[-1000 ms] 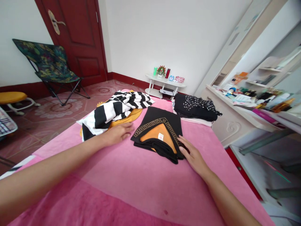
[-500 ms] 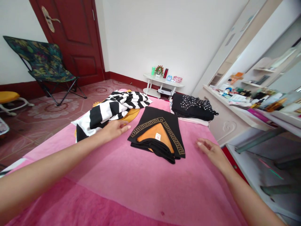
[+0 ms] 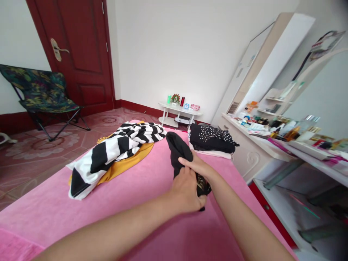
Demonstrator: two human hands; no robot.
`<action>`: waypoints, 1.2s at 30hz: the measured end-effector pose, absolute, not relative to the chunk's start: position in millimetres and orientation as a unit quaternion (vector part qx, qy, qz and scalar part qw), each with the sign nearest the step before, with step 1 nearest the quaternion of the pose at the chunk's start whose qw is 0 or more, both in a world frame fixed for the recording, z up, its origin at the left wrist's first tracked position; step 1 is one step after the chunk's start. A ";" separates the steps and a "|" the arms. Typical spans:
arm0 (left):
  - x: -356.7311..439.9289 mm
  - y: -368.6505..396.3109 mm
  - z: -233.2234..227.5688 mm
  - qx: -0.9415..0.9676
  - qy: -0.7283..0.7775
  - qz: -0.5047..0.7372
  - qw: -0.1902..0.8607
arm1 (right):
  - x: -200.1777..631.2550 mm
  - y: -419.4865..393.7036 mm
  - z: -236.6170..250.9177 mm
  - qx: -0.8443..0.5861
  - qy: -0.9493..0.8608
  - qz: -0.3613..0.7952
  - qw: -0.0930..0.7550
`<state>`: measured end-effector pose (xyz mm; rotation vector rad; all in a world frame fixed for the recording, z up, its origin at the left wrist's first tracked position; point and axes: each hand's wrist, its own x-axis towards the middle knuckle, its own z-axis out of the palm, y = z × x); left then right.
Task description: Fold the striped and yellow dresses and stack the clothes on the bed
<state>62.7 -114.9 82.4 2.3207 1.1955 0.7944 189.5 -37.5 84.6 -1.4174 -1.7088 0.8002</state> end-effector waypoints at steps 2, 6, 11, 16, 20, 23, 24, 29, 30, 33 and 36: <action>67.6 -129.7 64.0 0.848 0.376 0.304 0.216 | 194.8 -38.8 85.3 -0.535 -0.652 0.385 0.375; 63.2 -137.5 36.6 0.835 0.323 0.356 0.266 | 206.9 -37.7 73.5 -0.522 -0.605 0.452 0.397; 53.8 -99.0 39.9 0.678 0.347 0.492 0.423 | 211.0 -33.7 60.1 -0.579 -0.589 0.393 0.404; 20.3 -40.6 22.2 0.554 0.445 0.585 0.391 | 202.8 -55.8 62.0 -0.577 -0.595 0.320 0.459; 7.0 -23.8 4.5 0.555 0.492 0.576 0.345 | 200.9 -78.9 73.9 -0.541 -0.608 0.278 0.511; 13.5 -27.8 1.3 0.610 0.466 0.546 0.335 | 215.9 -80.7 93.1 -0.553 -0.631 0.223 0.497; 16.5 -29.6 1.5 0.621 0.464 0.537 0.332 | 224.3 -76.9 102.2 -0.562 -0.646 0.190 0.479; 23.1 -32.7 4.5 0.636 0.481 0.508 0.325 | 277.1 -29.6 166.2 -0.661 -0.697 -0.076 0.268; 23.2 -32.3 4.9 0.639 0.483 0.501 0.326 | 287.4 -15.7 181.4 -0.666 -0.700 -0.125 0.225; 24.0 -31.6 6.1 0.647 0.494 0.477 0.331 | 317.2 31.0 223.2 -0.630 -0.725 -0.234 0.147; 26.3 -31.8 7.8 0.660 0.512 0.445 0.323 | 347.1 78.9 238.9 -0.594 -0.738 -0.304 0.097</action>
